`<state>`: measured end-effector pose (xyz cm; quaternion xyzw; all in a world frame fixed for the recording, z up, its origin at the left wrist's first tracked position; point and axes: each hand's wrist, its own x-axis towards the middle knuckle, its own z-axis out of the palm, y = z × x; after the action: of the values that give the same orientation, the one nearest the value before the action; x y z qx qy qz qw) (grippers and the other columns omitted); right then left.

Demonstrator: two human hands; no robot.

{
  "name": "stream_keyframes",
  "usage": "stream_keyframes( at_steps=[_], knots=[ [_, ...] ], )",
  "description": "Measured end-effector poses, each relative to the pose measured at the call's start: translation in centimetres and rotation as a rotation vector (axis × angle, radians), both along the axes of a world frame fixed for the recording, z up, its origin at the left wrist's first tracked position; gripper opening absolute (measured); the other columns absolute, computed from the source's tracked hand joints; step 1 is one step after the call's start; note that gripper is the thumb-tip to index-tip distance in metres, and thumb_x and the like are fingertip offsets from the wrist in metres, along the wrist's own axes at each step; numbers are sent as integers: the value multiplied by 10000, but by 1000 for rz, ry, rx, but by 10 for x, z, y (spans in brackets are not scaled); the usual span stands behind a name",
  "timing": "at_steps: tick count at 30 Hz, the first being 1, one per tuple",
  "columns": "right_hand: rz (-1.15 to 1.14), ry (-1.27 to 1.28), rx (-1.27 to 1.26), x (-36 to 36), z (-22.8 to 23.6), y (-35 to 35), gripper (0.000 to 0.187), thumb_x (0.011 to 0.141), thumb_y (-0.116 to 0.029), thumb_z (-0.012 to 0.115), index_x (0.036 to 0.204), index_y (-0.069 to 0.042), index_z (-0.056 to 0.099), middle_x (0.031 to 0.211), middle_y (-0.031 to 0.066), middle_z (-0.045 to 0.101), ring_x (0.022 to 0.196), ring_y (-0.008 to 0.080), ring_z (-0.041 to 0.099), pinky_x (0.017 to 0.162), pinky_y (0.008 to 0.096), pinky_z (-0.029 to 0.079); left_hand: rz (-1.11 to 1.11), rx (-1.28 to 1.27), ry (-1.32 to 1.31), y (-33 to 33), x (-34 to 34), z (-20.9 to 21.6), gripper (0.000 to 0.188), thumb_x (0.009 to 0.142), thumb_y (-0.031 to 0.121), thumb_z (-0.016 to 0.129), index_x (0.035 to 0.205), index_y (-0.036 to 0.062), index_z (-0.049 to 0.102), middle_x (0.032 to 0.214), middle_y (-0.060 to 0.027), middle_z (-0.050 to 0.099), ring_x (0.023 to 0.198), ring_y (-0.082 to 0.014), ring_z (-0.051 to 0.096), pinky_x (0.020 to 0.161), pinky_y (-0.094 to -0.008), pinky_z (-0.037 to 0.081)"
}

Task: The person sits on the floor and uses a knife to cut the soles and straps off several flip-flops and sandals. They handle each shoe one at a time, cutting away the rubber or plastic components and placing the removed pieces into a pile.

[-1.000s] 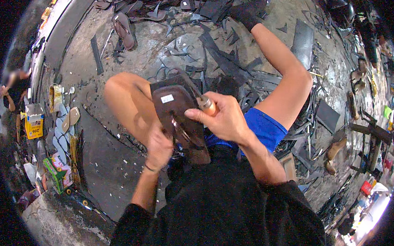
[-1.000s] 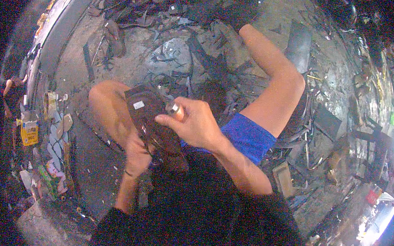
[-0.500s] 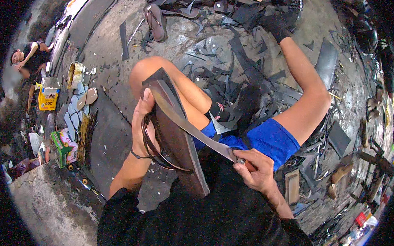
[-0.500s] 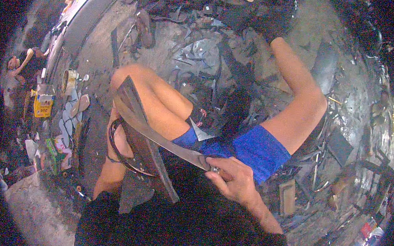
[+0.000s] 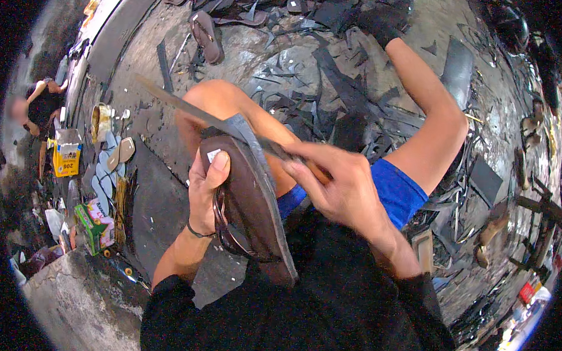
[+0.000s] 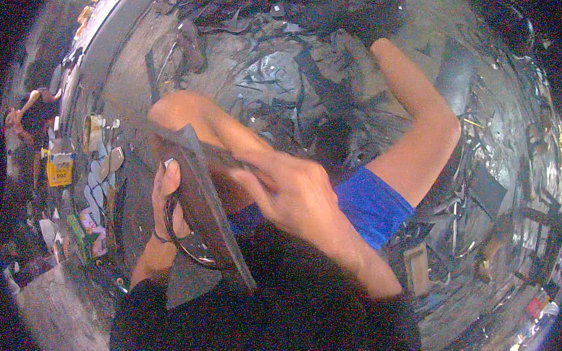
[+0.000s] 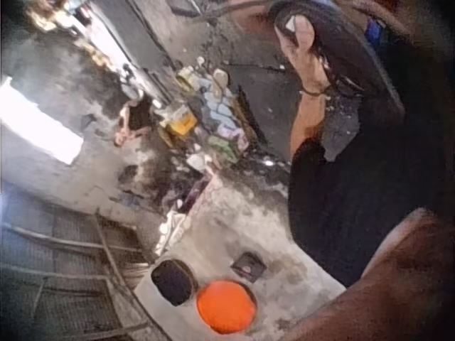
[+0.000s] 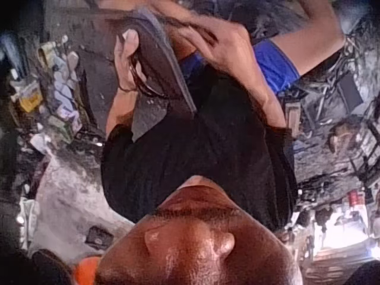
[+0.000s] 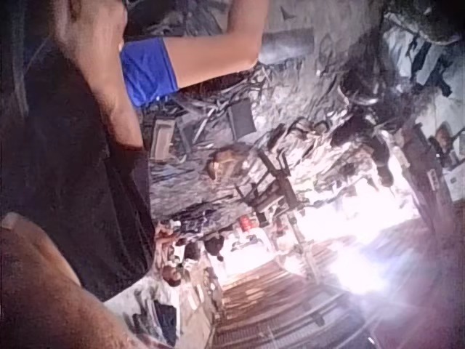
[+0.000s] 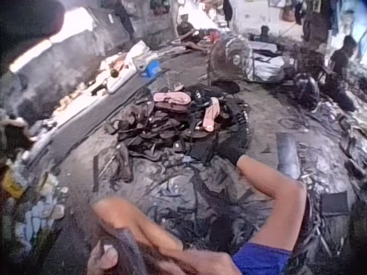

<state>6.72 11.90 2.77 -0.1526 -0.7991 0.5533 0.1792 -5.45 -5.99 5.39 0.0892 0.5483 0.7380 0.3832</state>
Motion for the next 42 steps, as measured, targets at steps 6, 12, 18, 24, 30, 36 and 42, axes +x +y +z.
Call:
stream_keyframes(
  at_steps=[6, 12, 18, 24, 30, 36, 42],
  knots=[
    [-18, 107, -199, -1, -4, 20, 254, 915, -122, 676, 1142, -9, 685, 938, 72, 724, 718, 83, 596, 628, 240, 475, -106, -132, 208, -7, -41, 24, 554, 801, 226, 785, 1235, -3, 529, 1075, -100, 658, 916, -174, 667, 835, -318, 555],
    [197, -134, -42, 101, -7, 19, 316, 794, -156, 789, 1084, -56, 714, 903, 116, 723, 728, 231, 678, 618, 315, 535, -184, -196, 98, -23, -17, 14, 582, 805, 208, 780, 1261, -35, 513, 1117, -90, 647, 1035, -181, 625, 949, -337, 478],
    [242, -269, 19, 83, 40, 37, 301, 801, -171, 783, 1074, -62, 713, 883, 107, 720, 704, 251, 678, 637, 330, 543, -314, -172, 94, -12, -1, 16, 502, 799, 187, 785, 1202, -27, 576, 1087, -85, 657, 1019, -169, 618, 930, -330, 468],
    [304, -219, -19, 46, 64, 36, 279, 842, -177, 750, 1095, -68, 702, 822, 113, 702, 690, 291, 684, 612, 374, 550, -545, -263, 218, 3, 2, 26, 510, 757, 210, 835, 1159, -9, 610, 1056, -73, 666, 986, -167, 626, 881, -332, 493],
    [287, -135, -226, 13, 63, 43, 278, 957, -255, 634, 1117, -28, 650, 839, 131, 699, 578, 127, 597, 499, 281, 468, -516, -139, 529, 22, 11, 25, 590, 758, 307, 830, 1192, 7, 565, 935, -79, 669, 859, -181, 656, 805, -362, 547],
    [-400, 87, -566, 40, 51, 76, 303, 1039, -206, 461, 1265, -14, 520, 950, 168, 693, 637, 98, 610, 597, 261, 532, 465, 145, 101, 21, -55, 13, 275, 860, 127, 714, 1083, 38, 580, 988, -69, 653, 929, -172, 628, 820, -309, 532],
    [-463, 98, -219, 80, 0, 48, 327, 957, -143, 612, 1256, -15, 579, 989, 119, 721, 768, 93, 620, 653, 283, 523, 205, 334, -359, 105, 39, -8, 353, 900, 72, 664, 1234, 73, 551, 1102, -62, 660, 1016, -242, 645, 879, -457, 564]
  ],
)
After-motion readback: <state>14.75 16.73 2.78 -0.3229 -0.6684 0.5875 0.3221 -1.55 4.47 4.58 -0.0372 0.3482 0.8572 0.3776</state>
